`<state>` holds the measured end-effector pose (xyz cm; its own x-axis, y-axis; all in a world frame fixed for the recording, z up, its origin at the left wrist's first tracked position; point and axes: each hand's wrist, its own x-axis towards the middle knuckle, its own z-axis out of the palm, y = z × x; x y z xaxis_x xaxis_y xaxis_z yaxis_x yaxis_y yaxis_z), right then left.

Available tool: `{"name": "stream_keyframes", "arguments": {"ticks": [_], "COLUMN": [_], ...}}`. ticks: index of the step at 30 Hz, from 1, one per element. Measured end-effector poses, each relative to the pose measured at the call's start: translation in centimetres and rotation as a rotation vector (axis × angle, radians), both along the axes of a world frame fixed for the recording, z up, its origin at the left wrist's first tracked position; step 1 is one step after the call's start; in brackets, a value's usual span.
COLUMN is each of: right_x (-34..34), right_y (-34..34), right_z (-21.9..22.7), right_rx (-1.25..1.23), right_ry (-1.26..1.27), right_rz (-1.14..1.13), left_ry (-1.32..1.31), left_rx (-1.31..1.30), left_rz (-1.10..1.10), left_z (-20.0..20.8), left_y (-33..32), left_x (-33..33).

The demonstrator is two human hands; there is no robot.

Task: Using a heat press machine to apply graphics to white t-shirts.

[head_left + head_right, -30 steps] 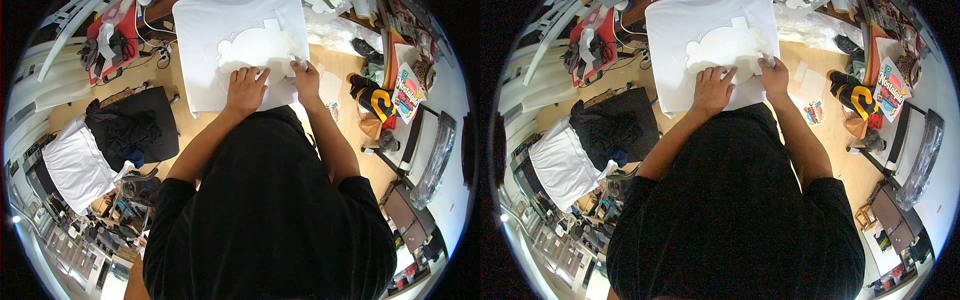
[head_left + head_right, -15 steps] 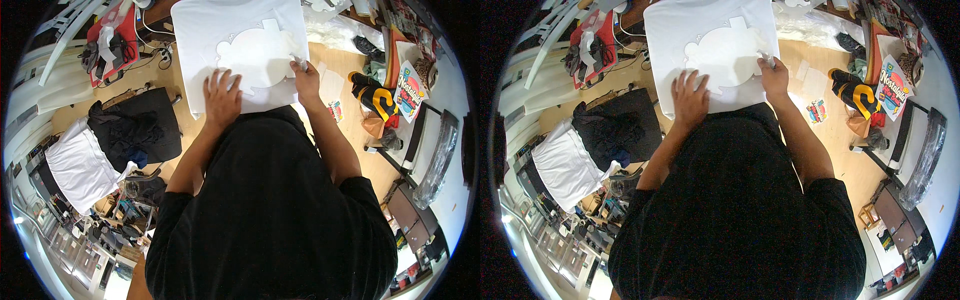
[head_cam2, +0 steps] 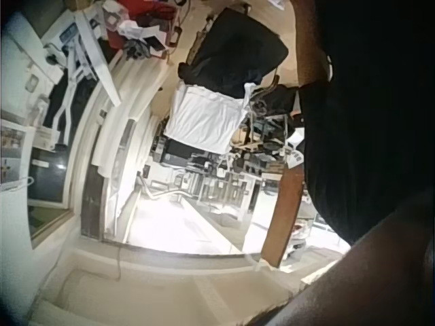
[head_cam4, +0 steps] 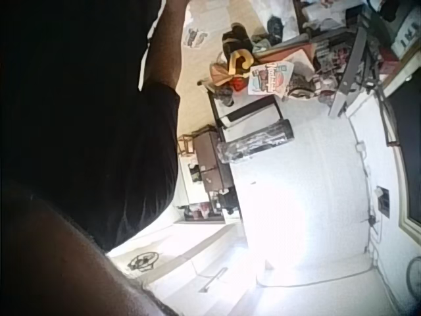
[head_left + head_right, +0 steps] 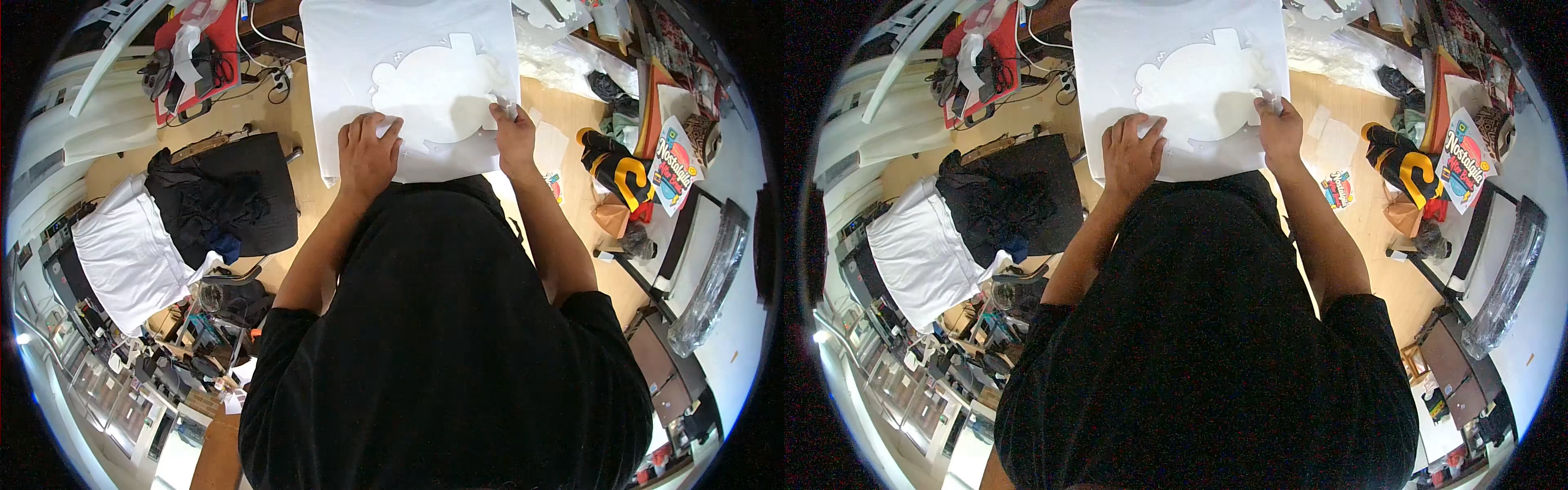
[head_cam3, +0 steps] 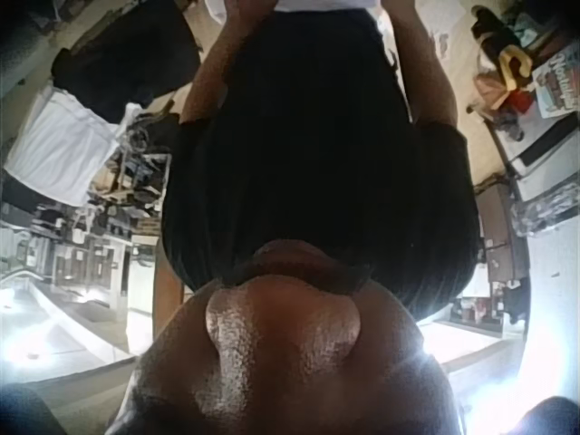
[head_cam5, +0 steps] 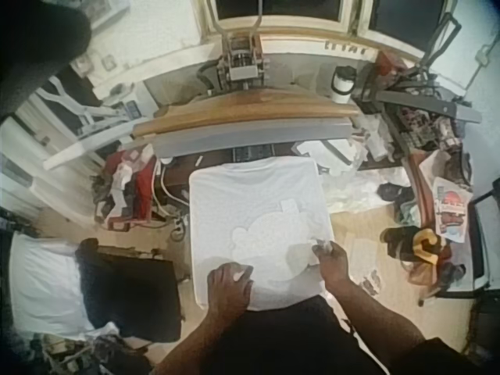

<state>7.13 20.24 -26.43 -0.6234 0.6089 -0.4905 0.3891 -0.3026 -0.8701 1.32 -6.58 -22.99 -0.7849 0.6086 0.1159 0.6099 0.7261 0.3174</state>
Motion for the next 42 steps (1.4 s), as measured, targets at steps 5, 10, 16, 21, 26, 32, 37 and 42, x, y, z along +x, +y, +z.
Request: {"name": "stream_keyframes", "arguments": {"ticks": [5, 10, 16, 21, 26, 32, 37, 42], "right_x": [-0.1, 0.1, 0.0, 0.1, 0.1, -0.4, -0.3, -0.7], "right_y": [-0.1, -0.1, -0.2, -0.3, -0.2, -0.6, -2.4, -5.8], "right_z": [-0.3, -0.4, -0.7, -0.4, -0.6, 1.2, 9.0, 16.5], "right_rx": [0.024, -0.005, -0.015, -0.014, -0.006, 0.014, 0.516, 1.153], "right_ry": [0.023, 0.041, 0.055, 0.039, 0.015, 0.006, 0.169, 0.664], "right_rz": [-0.018, -0.015, -0.025, -0.022, -0.030, -0.052, 0.064, 0.738], "left_ry": [-0.031, -0.030, -0.056, -0.064, -0.024, -0.019, -0.311, -0.927], "left_rx": [0.033, 0.058, 0.053, 0.035, -0.012, 0.141, 0.246, 1.152], "left_rz": [0.030, 0.044, 0.051, 0.044, 0.007, 0.058, 0.170, 0.131], "left_z": [0.0, 0.0, 0.0, 0.2, 0.2, 0.6, 4.5, 11.1], "left_y": [0.2, 0.4, 0.5, 0.3, 0.3, 0.1, 0.2, 1.8], "left_x": [0.2, 0.2, 0.2, 0.1, 0.0, -0.6, -0.6, 0.2]}}
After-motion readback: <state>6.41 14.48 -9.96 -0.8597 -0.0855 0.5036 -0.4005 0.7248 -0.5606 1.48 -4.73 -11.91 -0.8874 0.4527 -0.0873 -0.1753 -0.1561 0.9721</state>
